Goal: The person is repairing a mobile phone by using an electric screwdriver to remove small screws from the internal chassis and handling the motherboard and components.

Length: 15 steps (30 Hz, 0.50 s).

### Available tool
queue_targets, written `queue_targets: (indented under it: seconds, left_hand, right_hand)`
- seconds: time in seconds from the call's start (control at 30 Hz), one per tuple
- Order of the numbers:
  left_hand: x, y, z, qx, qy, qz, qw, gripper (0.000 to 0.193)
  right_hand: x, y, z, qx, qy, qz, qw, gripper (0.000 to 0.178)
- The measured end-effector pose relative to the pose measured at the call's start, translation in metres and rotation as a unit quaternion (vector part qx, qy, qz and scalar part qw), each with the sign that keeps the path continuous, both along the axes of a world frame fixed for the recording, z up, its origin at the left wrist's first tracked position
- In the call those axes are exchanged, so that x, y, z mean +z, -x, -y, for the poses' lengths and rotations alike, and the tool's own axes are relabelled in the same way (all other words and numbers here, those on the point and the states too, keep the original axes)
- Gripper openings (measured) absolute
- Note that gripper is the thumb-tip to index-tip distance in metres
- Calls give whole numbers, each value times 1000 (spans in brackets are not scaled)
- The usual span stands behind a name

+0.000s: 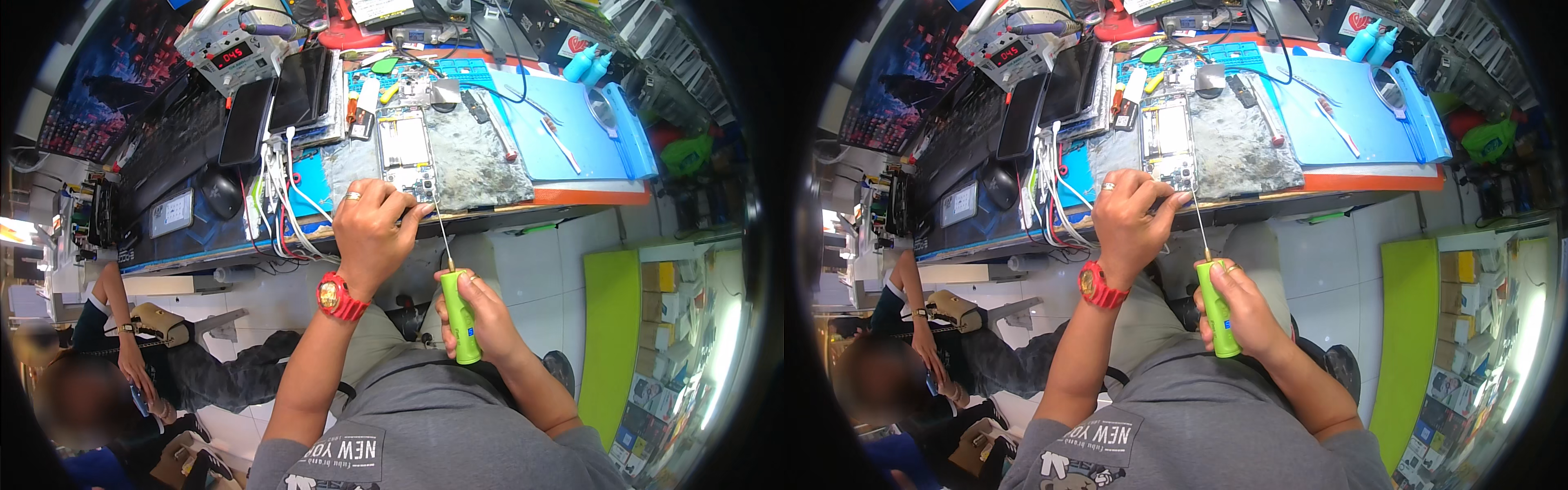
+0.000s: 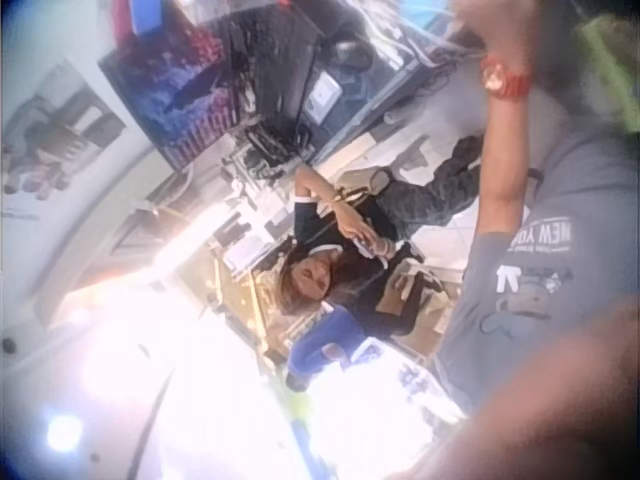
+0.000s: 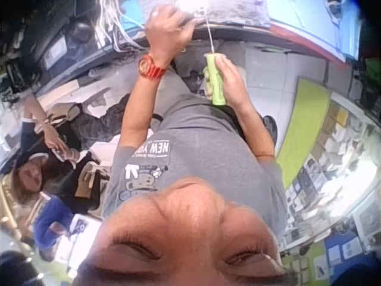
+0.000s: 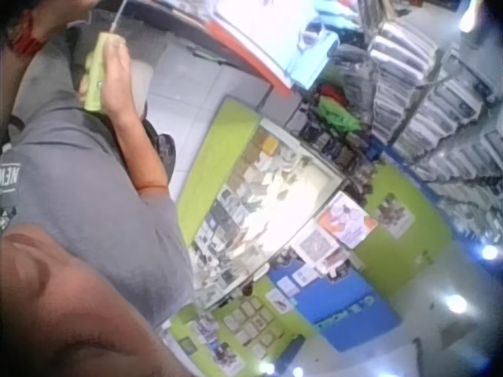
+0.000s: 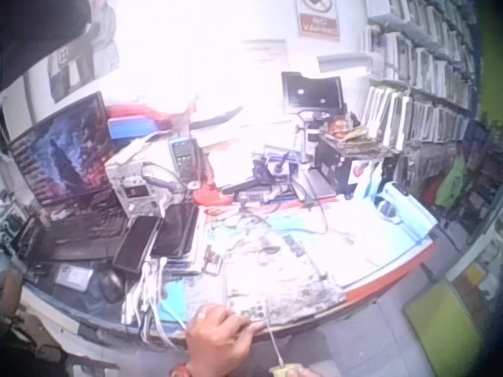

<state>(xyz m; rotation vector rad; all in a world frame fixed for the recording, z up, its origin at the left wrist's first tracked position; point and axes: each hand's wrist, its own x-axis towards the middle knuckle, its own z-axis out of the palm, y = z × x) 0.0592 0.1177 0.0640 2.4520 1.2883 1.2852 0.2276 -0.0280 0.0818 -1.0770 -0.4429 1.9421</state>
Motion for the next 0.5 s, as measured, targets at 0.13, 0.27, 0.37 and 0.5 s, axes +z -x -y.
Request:
queue_targets:
  seconds: [0.13, 0.27, 0.37, 0.5]
  left_hand:
    - [1, 0, -1, 0, -1, -5, 1000, 19]
    - [1, 0, -1, -1, -3, -4, 1000, 20]
    - [2, -1, 0, 0, -1, -2, 1000, 20]
    - [0, -1, -1, 2, -1, -3, 1000, 20]
  right_hand:
    - [1, -1, -2, -2, 2, -27, 1000, 42]
    - [1, 1, -2, -7, 3, -32, 999, 43]
    - [0, 1, -2, -10, 3, -35, 999, 43]
    - [-1, 1, -1, -12, 1, -35, 999, 43]
